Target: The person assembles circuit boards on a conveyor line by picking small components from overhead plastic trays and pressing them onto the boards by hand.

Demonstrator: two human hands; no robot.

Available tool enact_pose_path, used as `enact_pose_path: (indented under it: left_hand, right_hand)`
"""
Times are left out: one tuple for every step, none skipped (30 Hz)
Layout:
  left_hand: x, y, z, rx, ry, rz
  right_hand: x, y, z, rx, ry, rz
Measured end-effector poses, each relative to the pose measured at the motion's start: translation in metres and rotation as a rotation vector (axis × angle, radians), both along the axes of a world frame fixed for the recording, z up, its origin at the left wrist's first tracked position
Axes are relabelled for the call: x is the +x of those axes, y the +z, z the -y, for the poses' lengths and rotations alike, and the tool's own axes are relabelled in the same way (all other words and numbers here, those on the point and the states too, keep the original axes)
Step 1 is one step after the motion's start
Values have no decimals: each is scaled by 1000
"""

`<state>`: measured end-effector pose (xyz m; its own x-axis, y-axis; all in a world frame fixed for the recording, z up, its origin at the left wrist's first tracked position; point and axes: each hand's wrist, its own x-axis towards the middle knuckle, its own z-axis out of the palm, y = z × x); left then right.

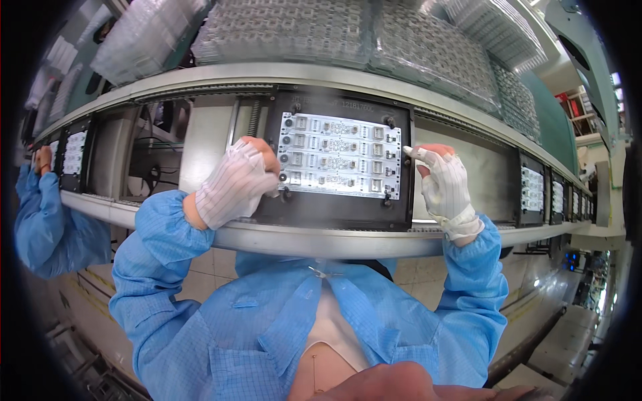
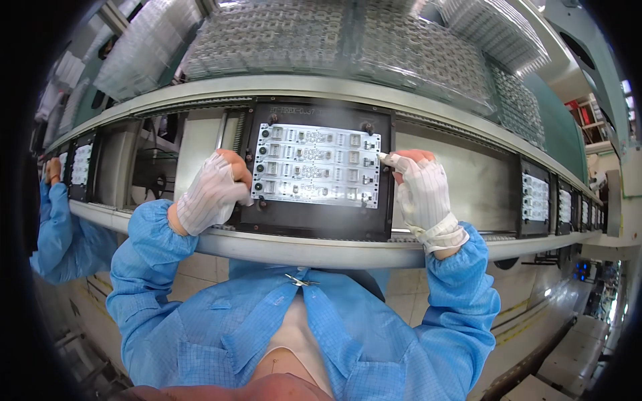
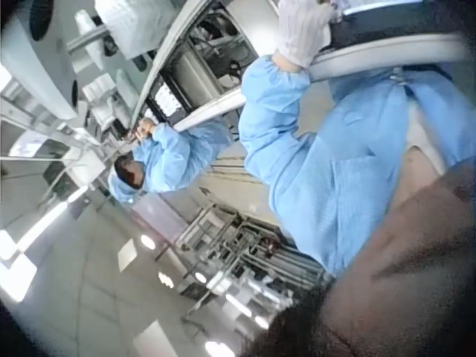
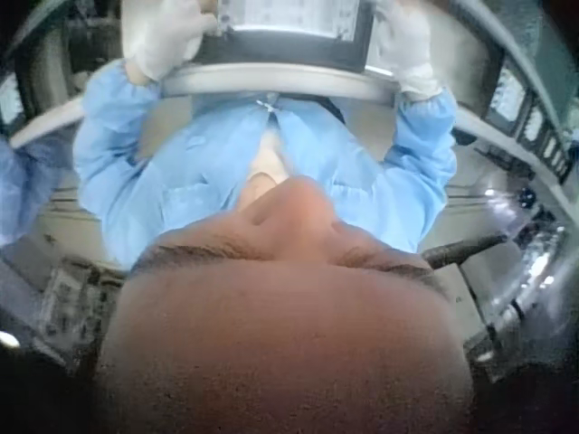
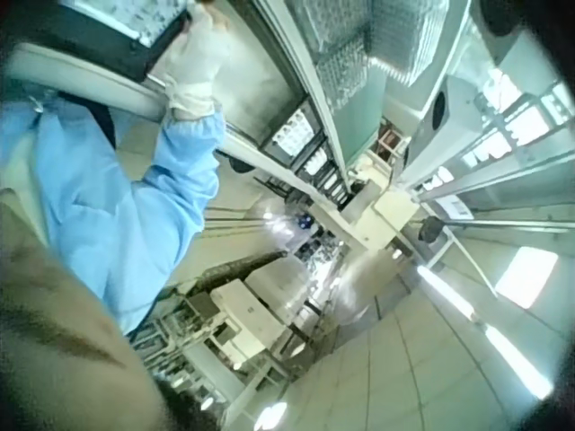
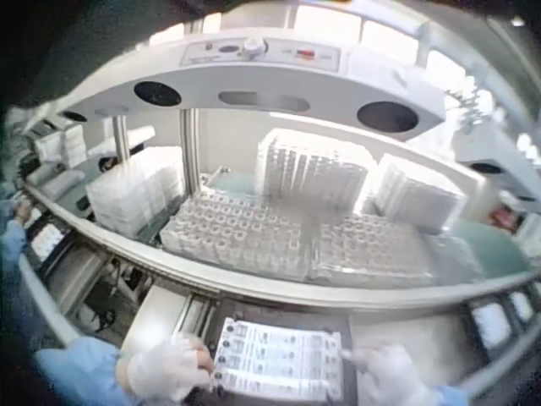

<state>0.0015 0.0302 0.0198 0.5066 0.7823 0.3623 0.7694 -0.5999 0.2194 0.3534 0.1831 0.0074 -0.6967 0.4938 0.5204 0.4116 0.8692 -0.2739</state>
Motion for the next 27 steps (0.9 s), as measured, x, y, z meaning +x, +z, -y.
enact_pose_path:
  left_hand:
    - [1,-3,-1,43,64,30]
    - [6,-3,-7,43,72,18]
    - [11,-3,-18,84,150,10]
    - [18,-4,-30,124,226,1]
    - [24,-8,-42,126,233,-7]
    - [30,-15,-55,180,262,-34]
    - [35,-19,-64,233,290,-55]
    - [37,-20,-69,235,292,-53]
    - [38,-21,-73,227,279,-149]
    - [39,-24,-75,217,260,-240]
    - [40,-28,-75,234,254,-286]
    - [42,-29,-74,232,253,-278]
    - [43,-29,-73,262,243,-303]
    - [44,-28,-72,293,235,-328]
    - [44,-27,-72,291,232,-324]
    - [46,-24,-75,272,242,-290]
    - [48,-21,-77,252,252,-256]
    - [48,-19,-80,257,256,-248]
    - [44,-20,-78,278,245,-212]
    - [42,-20,-77,301,233,-177]
    - [44,-17,-73,260,226,-163]
    - [44,-16,-69,262,227,-158]
    - [45,-16,-66,259,194,-164]
    - [45,-16,-65,255,160,-170]
    - [47,-17,-65,257,166,-162]
    - [51,-18,-66,253,181,-234]
    - [54,-18,-67,248,195,-307]
  right_hand:
    - [-10,-3,-1,-31,12,10]
    - [-21,-6,-1,-32,22,-2]
    - [-34,-8,1,-26,-4,19]
    - [-44,-10,1,-22,-31,39]
    - [-53,-16,-2,33,-29,45]
    - [-59,-18,-2,35,-24,39]
    - [-63,-18,-2,60,-42,48]
    - [-66,-18,-2,85,-62,58]
    - [-67,-17,-3,84,-73,49]
    - [-67,-17,-2,83,-78,56]
    - [-67,-15,-1,81,-79,59]
    - [-66,-14,0,79,-78,62]
    - [-68,-15,2,77,-84,65]
    - [-71,-16,4,86,-83,100]
    - [-72,-17,5,94,-81,134]
    - [-70,-17,2,100,-80,141]
    - [-69,-19,-2,131,-77,164]
    - [-67,-17,-5,163,-73,186]
    - [-68,-17,-5,164,-71,190]
    - [-68,-16,-6,152,-77,213]
    - [-68,-15,-6,140,-85,235]
    - [-68,-13,-7,143,-85,240]
    - [-66,-9,-10,72,-74,208]
    - [-64,-5,-11,1,-63,175]
    - [-60,-1,-11,4,-59,184]
    - [-55,3,-10,49,-60,156]
    - [-52,5,-9,93,-61,127]
